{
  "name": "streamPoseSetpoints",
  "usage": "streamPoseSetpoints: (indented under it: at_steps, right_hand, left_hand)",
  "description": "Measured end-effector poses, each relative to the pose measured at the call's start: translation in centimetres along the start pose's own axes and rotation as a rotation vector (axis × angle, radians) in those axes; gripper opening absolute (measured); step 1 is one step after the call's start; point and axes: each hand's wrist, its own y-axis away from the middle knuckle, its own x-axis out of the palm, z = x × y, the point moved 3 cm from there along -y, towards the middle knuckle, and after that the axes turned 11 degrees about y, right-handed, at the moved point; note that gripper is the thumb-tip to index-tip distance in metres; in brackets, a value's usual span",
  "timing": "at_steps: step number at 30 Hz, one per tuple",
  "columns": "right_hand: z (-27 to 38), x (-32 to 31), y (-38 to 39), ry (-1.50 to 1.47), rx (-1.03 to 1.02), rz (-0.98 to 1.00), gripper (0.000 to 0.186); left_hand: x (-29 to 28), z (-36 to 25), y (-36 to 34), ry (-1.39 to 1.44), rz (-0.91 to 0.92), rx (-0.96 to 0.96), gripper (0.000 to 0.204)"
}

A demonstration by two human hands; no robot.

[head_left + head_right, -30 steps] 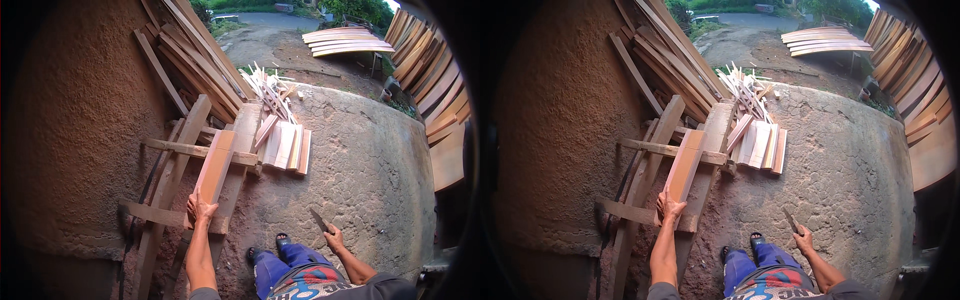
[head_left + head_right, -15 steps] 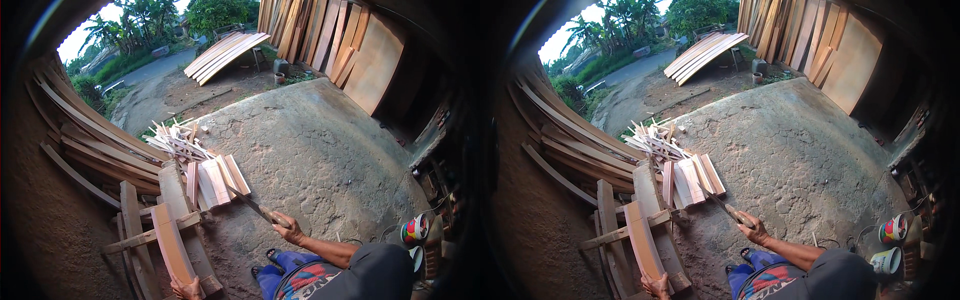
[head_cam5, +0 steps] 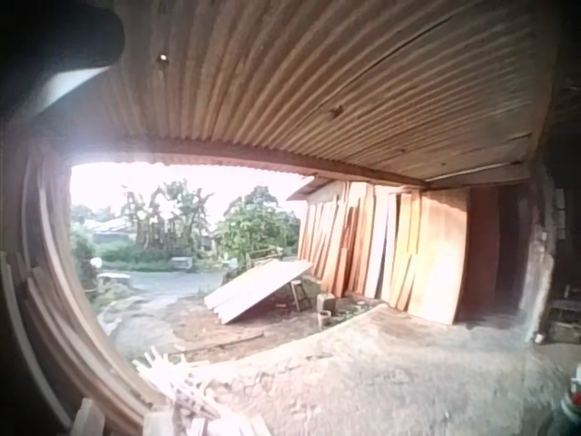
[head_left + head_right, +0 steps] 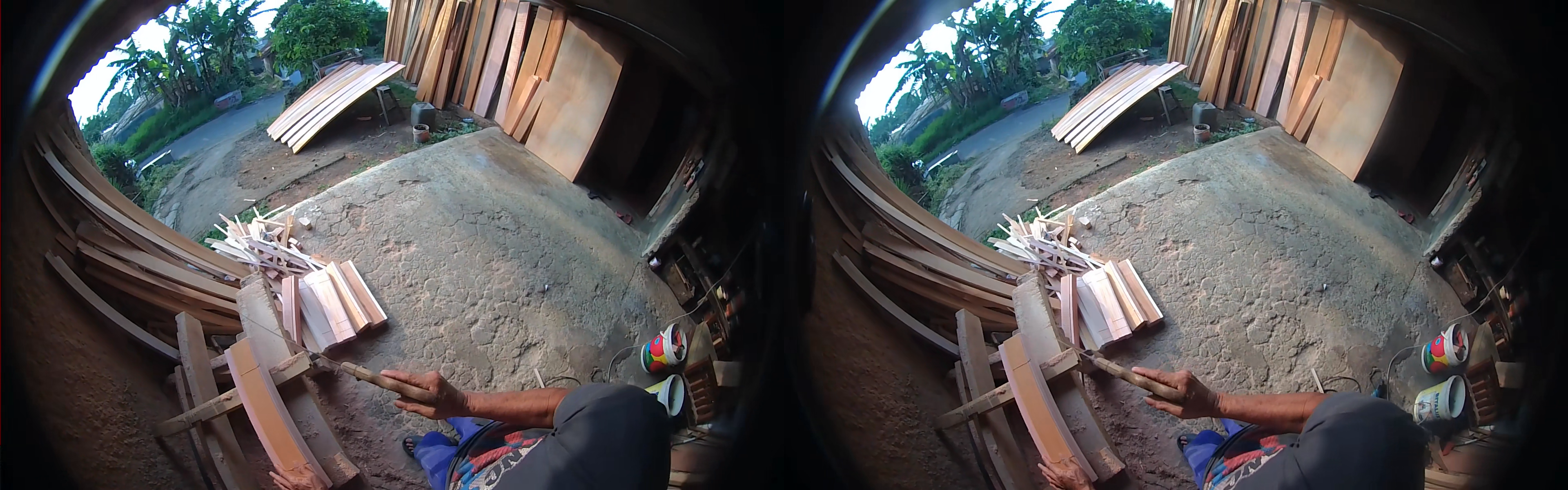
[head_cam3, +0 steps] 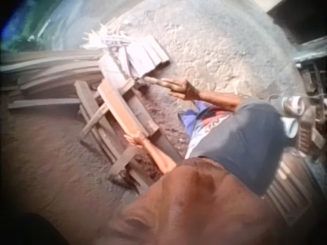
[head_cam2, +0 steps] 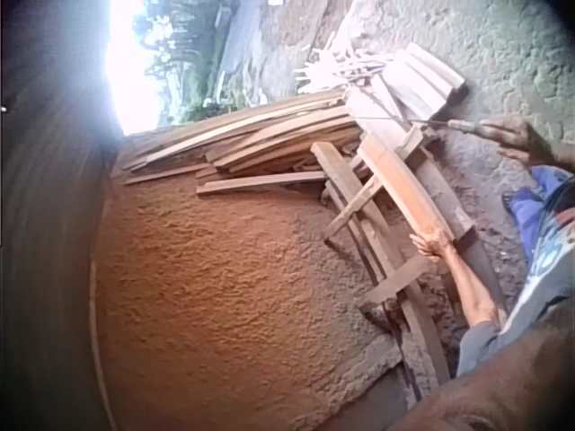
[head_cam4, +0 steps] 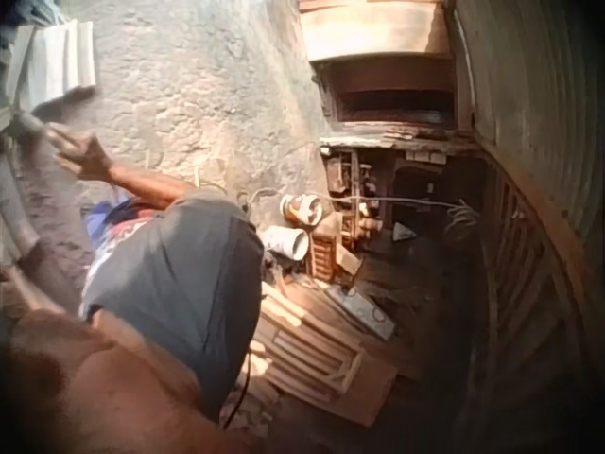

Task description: The person uses a hand saw to cut a wooden plank resting on a wooden frame. After each cut, the person removes the cut piece and places it on a nearby pile of wood scraps. The process is repeated several times.

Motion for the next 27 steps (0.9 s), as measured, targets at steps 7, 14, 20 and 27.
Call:
streamPoseSetpoints:
  at_steps: [7,14,20,27]
  right_hand:
    - [0.8,0.9,1.0,-0.257,-0.174,0.091,0.062]
    - [-1.2,-0.6,3.9,-0.482,-0.131,0.338,0.058]
    - [-2.4,-2.3,5.2,-0.607,-0.065,0.515,0.061]
    - [-2.4,-1.8,5.5,-0.618,-0.008,0.643,0.061]
  left_hand:
    - [4.0,7.5,3.7,0.353,-0.219,-0.247,0.051]
    - [5.1,6.0,5.5,0.366,-0.392,-0.329,0.036]
    - [5.1,3.6,5.4,0.375,-0.427,-0.412,0.032]
    - [4.9,3.0,5.3,0.390,-0.410,-0.489,0.035]
